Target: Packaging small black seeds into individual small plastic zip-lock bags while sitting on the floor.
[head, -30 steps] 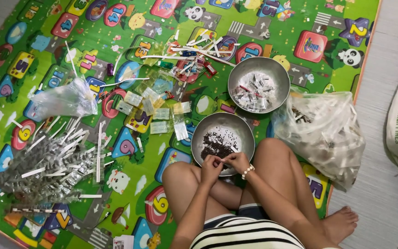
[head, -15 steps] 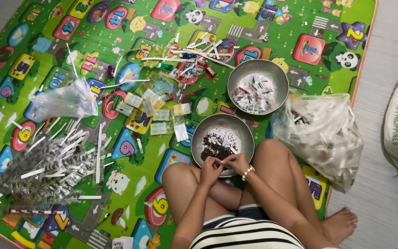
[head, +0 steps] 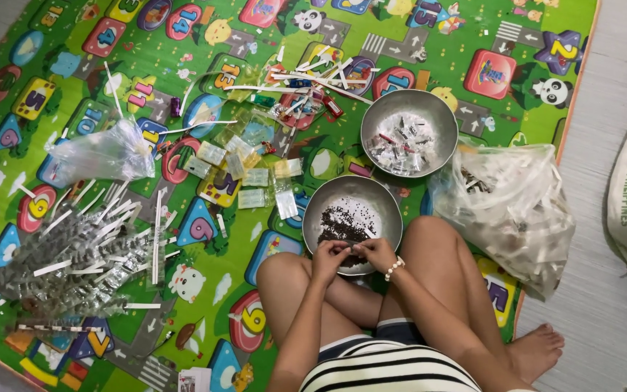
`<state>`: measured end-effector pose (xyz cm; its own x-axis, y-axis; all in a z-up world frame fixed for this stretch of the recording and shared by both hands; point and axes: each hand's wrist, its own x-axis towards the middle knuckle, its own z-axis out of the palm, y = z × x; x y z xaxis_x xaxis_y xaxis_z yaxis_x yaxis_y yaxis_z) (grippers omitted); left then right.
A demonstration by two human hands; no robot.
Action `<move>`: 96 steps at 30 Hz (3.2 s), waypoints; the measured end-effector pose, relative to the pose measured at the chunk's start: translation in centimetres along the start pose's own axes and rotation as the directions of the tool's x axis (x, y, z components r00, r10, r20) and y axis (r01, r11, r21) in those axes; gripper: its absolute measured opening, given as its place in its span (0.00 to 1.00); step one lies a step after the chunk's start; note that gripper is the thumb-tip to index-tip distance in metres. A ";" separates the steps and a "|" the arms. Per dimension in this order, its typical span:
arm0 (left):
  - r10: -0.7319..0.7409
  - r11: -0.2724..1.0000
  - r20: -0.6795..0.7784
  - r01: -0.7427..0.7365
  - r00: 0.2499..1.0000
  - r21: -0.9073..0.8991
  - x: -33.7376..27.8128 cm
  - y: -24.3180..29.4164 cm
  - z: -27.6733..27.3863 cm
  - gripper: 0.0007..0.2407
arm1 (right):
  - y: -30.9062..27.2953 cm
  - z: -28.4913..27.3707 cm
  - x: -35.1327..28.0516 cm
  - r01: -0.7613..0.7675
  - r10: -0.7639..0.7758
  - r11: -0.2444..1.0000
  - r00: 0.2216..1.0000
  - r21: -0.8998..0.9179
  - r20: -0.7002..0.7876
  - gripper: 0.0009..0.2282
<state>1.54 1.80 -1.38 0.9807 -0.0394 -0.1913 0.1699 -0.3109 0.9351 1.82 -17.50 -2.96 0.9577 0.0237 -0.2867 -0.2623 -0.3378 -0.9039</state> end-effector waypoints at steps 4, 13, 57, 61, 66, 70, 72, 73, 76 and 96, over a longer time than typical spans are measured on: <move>-0.126 0.987 0.048 0.130 0.991 -0.091 1.1 -1.5 0.3 0.11 | -2.4 -0.2 -1.1 -0.004 0.001 0.999 0.999 0.050 0.052 0.05; -0.164 0.986 -0.022 0.164 0.986 0.007 1.3 -1.4 -0.3 0.10 | -0.4 0.3 0.9 -0.143 0.134 0.940 0.990 0.311 0.050 0.09; -0.041 0.657 0.673 0.528 0.738 -0.539 -0.9 4.8 -3.9 0.22 | 0.4 2.4 1.5 -0.210 0.215 0.860 0.976 0.464 0.044 0.13; -0.068 0.650 0.687 0.554 0.724 -0.520 -0.5 2.9 -3.3 0.23 | -1.9 0.8 -0.2 -0.058 0.068 0.968 0.997 0.243 -0.030 0.12; -0.157 0.618 0.683 0.610 0.714 -0.496 0.4 -0.7 -2.2 0.26 | -7.3 -1.9 -1.9 0.603 -0.534 0.491 0.779 -0.629 0.330 0.38; -0.196 0.662 0.685 0.610 0.702 -0.436 0.6 -1.5 -1.1 0.27 | -1.9 -0.4 0.2 0.576 -0.450 0.566 0.816 -0.590 0.364 0.26; -0.239 0.624 0.593 0.589 0.769 -0.513 0.4 -1.7 -0.4 0.33 | 0.2 0.1 0.9 0.534 -0.440 0.586 0.841 -0.609 0.314 0.23; -0.245 0.618 0.592 0.595 0.767 -0.514 0.4 -1.6 -0.3 0.33 | 0.2 0.0 0.9 0.534 -0.435 0.589 0.842 -0.606 0.320 0.23; -0.202 0.730 0.409 0.416 0.890 -0.543 1.6 -2.1 -0.1 0.15 | 0.4 -0.5 1.4 0.492 -0.456 0.634 0.861 -0.597 0.225 0.19; 0.560 0.213 0.444 -0.640 0.699 0.739 2.2 -3.4 3.8 0.02 | 2.2 -1.2 3.4 0.047 -0.109 0.962 0.970 -0.270 -0.218 0.21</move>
<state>2.77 -0.87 -6.15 0.7383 -0.6236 0.2571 -0.6622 -0.7425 0.1010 4.65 -19.27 -5.55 0.9832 -0.1451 -0.1104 -0.1748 -0.5781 -0.7970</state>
